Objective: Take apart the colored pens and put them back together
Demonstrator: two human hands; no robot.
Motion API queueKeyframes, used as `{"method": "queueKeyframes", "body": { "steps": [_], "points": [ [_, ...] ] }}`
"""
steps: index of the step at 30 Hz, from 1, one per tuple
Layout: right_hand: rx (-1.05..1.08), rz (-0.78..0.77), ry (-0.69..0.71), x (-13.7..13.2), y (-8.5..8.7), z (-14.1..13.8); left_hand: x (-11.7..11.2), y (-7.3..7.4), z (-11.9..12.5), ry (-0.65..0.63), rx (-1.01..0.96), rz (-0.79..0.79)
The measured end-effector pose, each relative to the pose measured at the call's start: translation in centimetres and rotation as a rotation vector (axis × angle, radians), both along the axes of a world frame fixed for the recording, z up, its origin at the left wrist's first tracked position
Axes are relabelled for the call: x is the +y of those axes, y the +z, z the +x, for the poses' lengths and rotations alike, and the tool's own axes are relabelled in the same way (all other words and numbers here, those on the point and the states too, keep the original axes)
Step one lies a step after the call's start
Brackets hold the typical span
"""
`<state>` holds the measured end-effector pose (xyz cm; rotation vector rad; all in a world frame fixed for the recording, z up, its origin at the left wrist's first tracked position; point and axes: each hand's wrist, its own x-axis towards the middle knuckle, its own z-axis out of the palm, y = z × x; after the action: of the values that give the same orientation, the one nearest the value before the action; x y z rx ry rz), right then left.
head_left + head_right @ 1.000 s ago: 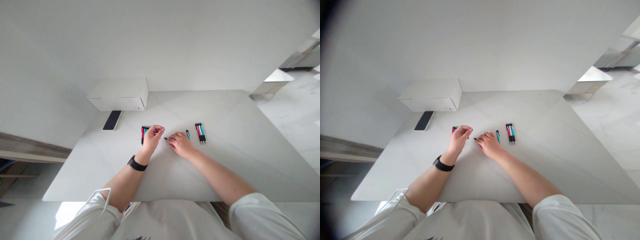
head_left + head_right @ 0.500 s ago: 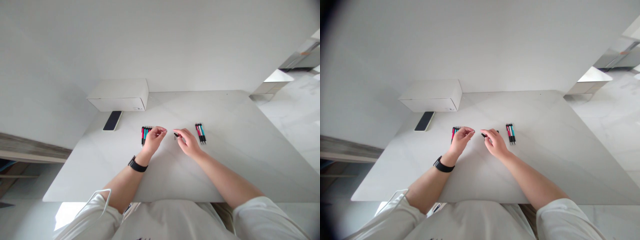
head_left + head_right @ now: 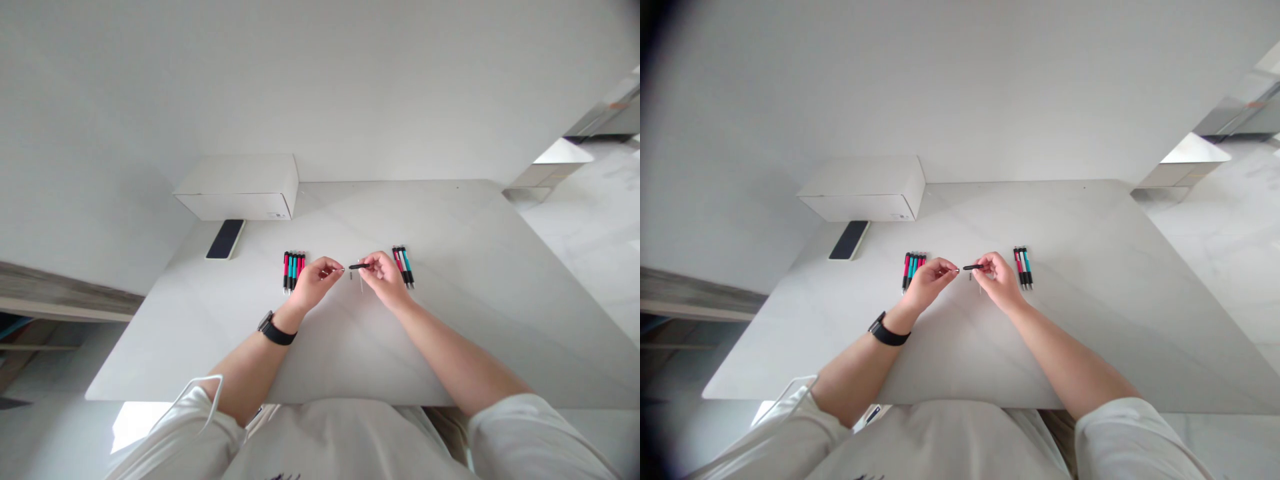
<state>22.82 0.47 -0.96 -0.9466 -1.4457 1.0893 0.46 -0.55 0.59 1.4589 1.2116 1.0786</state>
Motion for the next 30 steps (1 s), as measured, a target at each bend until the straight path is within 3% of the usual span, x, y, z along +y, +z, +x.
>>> {"method": "queueKeyframes", "body": {
  "steps": [10, 19, 30],
  "points": [
    [-0.059, 0.047, 0.034, -0.6, 0.7, -0.4, -0.1, 0.2, 0.2, -0.044, -0.08, -0.038],
    [-0.378, 0.359, -0.088, -0.8, 2.0, 0.0, 0.1, 0.1, 0.1, -0.067, -0.113, -0.073],
    [-0.572, 0.312, -0.061, -0.3, 1.5, 0.8, -0.1, 0.2, -0.1, -0.048, 0.029, -0.008]
  ]
}}
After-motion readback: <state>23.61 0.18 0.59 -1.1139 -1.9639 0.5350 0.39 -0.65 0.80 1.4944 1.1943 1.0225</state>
